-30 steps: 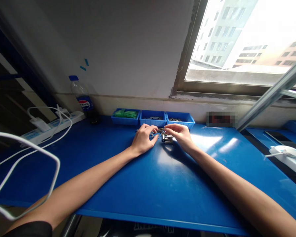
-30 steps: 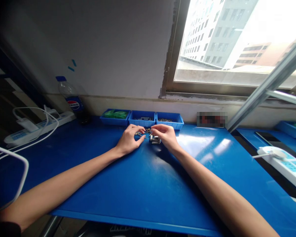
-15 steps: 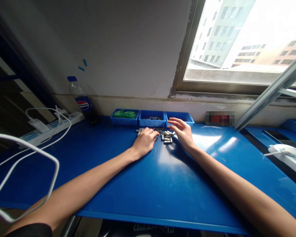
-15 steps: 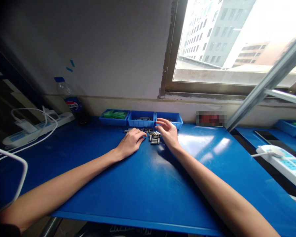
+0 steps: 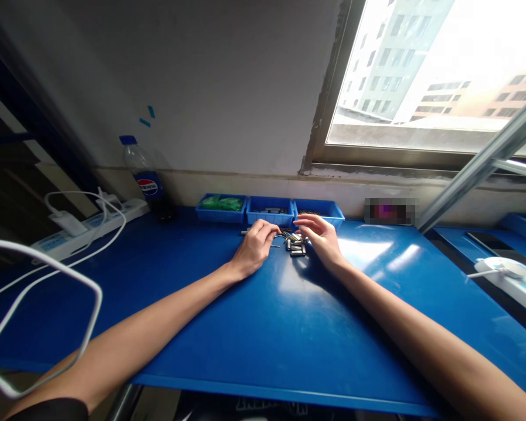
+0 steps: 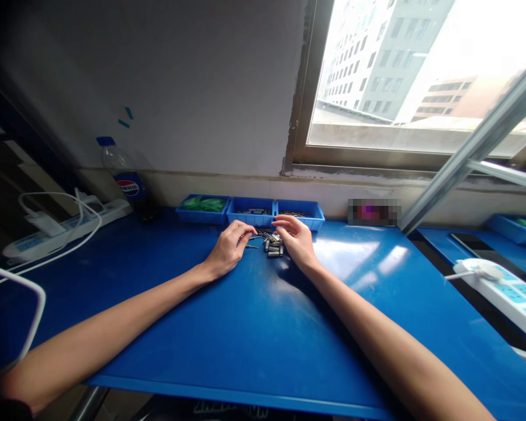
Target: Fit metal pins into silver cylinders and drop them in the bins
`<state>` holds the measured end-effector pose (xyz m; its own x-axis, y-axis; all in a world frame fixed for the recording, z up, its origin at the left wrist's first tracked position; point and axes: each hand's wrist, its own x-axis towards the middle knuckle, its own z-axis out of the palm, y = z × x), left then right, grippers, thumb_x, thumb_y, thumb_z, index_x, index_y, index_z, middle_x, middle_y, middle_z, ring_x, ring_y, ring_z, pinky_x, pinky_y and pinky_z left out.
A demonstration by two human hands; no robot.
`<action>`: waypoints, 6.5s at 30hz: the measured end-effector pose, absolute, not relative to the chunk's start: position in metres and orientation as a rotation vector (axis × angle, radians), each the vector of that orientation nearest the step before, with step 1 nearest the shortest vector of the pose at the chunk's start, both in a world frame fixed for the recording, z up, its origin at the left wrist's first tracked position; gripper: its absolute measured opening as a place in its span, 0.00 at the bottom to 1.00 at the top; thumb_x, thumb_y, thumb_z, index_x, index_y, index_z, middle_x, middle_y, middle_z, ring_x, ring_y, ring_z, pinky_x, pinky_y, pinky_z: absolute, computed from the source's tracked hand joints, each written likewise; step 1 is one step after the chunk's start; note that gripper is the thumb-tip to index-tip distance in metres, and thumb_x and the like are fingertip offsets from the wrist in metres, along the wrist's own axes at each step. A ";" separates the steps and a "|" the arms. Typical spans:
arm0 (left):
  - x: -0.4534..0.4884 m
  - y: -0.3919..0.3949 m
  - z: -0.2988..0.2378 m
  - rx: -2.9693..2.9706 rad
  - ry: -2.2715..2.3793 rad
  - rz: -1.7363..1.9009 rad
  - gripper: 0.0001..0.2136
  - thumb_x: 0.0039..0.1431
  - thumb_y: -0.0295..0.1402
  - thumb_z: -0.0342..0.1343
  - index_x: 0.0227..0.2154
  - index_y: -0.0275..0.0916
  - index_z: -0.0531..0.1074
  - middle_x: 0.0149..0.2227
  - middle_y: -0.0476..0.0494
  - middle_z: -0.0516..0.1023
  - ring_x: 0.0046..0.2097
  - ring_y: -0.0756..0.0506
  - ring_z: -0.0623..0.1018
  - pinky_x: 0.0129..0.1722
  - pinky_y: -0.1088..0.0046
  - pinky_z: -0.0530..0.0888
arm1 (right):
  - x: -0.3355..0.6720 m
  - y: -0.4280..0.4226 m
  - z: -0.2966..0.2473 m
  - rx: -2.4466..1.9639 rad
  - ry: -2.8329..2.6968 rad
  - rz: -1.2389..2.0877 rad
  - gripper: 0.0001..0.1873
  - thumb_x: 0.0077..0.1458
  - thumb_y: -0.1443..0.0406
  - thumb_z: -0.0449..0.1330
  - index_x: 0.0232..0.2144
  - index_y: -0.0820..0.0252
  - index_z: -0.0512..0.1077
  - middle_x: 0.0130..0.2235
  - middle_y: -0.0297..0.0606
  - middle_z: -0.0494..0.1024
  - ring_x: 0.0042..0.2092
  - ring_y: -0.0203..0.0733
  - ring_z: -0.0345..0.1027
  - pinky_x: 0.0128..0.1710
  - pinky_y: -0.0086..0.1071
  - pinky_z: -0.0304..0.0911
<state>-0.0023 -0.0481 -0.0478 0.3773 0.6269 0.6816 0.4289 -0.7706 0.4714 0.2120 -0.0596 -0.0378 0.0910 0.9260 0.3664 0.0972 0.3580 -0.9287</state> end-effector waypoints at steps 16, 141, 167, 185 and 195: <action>-0.005 -0.046 -0.049 1.946 0.920 1.361 0.08 0.61 0.39 0.65 0.35 0.39 0.80 0.36 0.45 0.85 0.40 0.44 0.85 0.44 0.68 0.81 | 0.203 -0.070 -0.030 -1.034 -1.470 1.057 0.19 0.49 0.52 0.72 0.38 0.59 0.81 0.35 0.40 0.85 0.36 0.46 0.79 0.37 0.37 0.74; -0.004 -0.050 -0.053 2.659 1.250 1.084 0.14 0.66 0.31 0.57 0.52 0.40 0.79 0.54 0.40 0.81 0.62 0.33 0.69 0.60 0.47 0.72 | 0.212 -0.061 -0.033 -0.993 -1.321 0.831 0.22 0.48 0.55 0.73 0.45 0.57 0.81 0.47 0.44 0.85 0.49 0.52 0.80 0.56 0.48 0.72; -0.005 -0.047 -0.050 2.570 1.125 1.162 0.11 0.69 0.25 0.51 0.47 0.40 0.76 0.45 0.39 0.80 0.48 0.41 0.77 0.52 0.60 0.77 | 0.209 -0.063 -0.039 -1.054 -1.449 0.771 0.20 0.53 0.60 0.66 0.49 0.54 0.75 0.50 0.42 0.83 0.46 0.46 0.78 0.50 0.43 0.72; -0.005 -0.050 -0.051 2.156 0.879 1.306 0.10 0.63 0.33 0.63 0.46 0.40 0.73 0.45 0.44 0.82 0.44 0.45 0.85 0.47 0.69 0.83 | 0.198 -0.074 -0.035 -1.011 -1.620 1.016 0.19 0.51 0.51 0.70 0.38 0.58 0.83 0.37 0.40 0.85 0.36 0.46 0.78 0.38 0.38 0.75; -0.005 -0.042 -0.056 2.632 1.253 1.005 0.12 0.65 0.28 0.55 0.47 0.40 0.81 0.49 0.41 0.84 0.59 0.33 0.72 0.58 0.47 0.74 | 0.221 -0.053 -0.042 -1.085 -1.361 0.628 0.24 0.54 0.62 0.65 0.54 0.56 0.78 0.54 0.45 0.82 0.49 0.50 0.80 0.55 0.48 0.73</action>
